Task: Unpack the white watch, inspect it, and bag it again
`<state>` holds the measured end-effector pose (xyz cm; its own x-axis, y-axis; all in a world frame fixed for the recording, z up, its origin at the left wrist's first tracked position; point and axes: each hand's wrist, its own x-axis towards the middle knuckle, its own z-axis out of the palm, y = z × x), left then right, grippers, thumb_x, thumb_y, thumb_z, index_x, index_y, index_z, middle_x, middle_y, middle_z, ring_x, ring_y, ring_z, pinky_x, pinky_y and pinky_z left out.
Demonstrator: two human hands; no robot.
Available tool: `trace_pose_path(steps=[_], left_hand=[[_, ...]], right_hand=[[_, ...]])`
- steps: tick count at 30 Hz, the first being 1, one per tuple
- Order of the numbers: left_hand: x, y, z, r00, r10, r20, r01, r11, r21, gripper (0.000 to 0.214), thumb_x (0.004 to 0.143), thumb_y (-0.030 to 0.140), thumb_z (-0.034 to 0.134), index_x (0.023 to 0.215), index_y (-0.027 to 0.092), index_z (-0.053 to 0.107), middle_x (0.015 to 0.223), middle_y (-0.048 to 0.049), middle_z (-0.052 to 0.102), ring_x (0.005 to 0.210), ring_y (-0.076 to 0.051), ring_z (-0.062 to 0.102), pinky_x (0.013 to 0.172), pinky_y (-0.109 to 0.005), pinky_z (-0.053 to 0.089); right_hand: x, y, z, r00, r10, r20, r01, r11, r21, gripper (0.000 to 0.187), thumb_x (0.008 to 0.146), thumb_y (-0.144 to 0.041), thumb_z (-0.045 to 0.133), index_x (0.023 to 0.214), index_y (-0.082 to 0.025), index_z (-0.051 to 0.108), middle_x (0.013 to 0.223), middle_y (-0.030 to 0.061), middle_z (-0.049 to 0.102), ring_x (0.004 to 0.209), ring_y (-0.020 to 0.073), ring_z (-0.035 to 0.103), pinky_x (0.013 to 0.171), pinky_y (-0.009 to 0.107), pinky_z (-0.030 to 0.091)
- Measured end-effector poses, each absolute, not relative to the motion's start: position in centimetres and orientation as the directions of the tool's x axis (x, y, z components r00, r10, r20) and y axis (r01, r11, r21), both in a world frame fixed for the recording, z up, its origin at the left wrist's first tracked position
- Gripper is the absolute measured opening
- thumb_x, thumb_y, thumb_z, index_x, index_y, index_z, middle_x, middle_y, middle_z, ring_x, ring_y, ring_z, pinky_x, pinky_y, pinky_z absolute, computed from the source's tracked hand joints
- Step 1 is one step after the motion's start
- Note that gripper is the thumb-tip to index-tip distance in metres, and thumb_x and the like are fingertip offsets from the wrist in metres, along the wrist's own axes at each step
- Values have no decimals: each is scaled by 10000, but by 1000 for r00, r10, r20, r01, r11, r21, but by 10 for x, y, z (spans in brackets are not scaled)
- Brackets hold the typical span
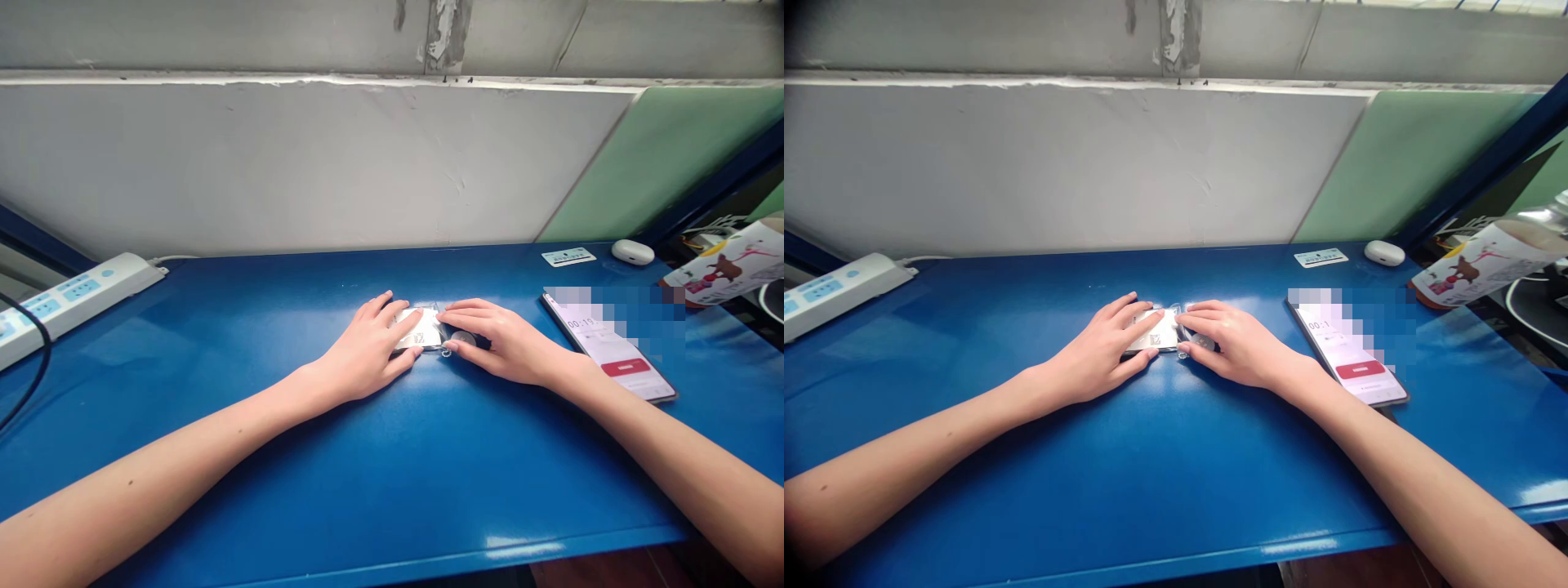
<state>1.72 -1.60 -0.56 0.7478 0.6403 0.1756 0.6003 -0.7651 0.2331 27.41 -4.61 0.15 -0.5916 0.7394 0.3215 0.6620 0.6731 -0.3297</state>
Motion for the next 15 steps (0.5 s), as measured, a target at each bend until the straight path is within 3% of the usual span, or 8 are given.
trace_pose_path(steps=[6, 15], left_hand=[[16, -16, -5, 755, 631, 177, 593, -773, 224, 529, 994, 390, 502, 1447, 118, 494, 1464, -213, 483, 1432, -439, 334, 1133, -599, 349], [17, -16, -7, 756, 632, 169, 599, -773, 209, 532, 997, 397, 489, 1451, 119, 485, 1475, -215, 472, 1434, -444, 330, 1132, -612, 347]], right_hand=[[272, -48, 3, -602, 714, 359, 662, 697, -276, 331, 982, -278, 535, 1217, -119, 705, 1319, 171, 676, 1255, 322, 603, 1025, 492, 536], [267, -49, -6, -574, 719, 392, 655, 690, -308, 303, 968, -192, 492, 1160, -126, 717, 1293, 174, 682, 1227, 302, 625, 1003, 479, 555]])
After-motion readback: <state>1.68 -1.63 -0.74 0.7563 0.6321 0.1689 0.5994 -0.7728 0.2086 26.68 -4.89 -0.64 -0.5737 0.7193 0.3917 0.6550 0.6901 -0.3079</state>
